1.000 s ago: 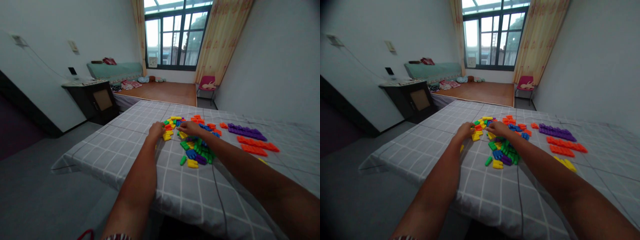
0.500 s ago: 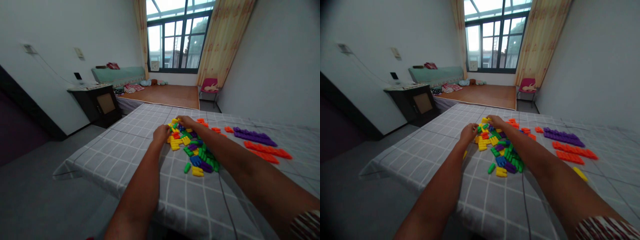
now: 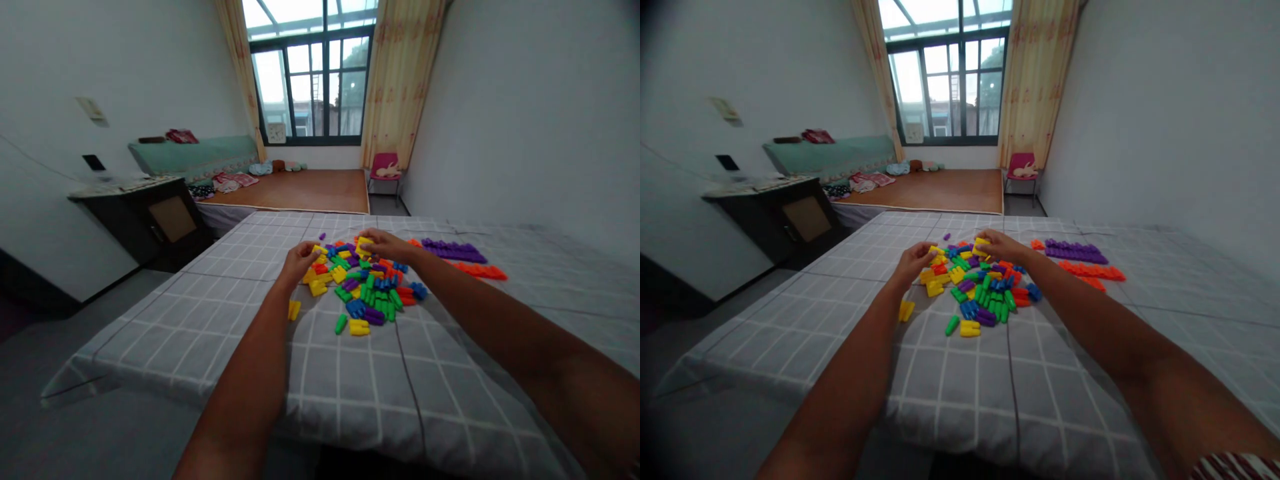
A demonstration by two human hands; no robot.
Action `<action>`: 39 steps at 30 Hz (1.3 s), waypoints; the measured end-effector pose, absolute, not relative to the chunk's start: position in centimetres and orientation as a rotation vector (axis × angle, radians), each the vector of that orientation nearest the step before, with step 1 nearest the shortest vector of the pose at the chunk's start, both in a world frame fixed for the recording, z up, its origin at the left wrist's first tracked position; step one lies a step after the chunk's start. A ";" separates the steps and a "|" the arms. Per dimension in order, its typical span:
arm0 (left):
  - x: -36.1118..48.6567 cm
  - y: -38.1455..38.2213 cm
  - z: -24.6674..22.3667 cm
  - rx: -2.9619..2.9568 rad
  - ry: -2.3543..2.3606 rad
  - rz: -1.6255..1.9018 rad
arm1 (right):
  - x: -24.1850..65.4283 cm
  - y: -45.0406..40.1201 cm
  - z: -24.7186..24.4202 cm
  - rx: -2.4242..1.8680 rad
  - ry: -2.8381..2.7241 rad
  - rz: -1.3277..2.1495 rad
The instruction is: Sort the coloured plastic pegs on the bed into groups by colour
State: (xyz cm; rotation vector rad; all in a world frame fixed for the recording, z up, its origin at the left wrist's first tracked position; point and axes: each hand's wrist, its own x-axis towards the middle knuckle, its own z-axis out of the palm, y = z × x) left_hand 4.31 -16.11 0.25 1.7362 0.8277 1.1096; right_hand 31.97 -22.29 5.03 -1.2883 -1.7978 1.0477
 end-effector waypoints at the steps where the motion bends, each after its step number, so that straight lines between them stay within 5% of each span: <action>1: 4.3 -16.0 0.2 1.760 0.838 1.108 | 33.8 -23.3 5.7 -1.332 -1.736 1.034; 12: 7.4 -16.7 1.4 2.079 0.925 0.952 | 52.8 -37.5 6.0 -1.771 -1.441 1.020; 19: 16.1 -23.3 5.2 2.265 0.575 0.576 | 52.3 -37.7 5.8 -1.714 -1.679 1.087; 26: 25.6 -30.2 0.3 2.443 0.518 0.383 | 53.3 -39.2 6.0 -1.767 -1.741 1.093; 33: 27.6 -29.7 -1.2 2.478 0.753 0.527 | 57.0 -40.8 3.0 -1.898 -1.662 1.176; 39: 27.2 -29.0 0.1 2.627 0.718 0.246 | 56.3 -41.0 2.0 -1.997 -1.827 1.041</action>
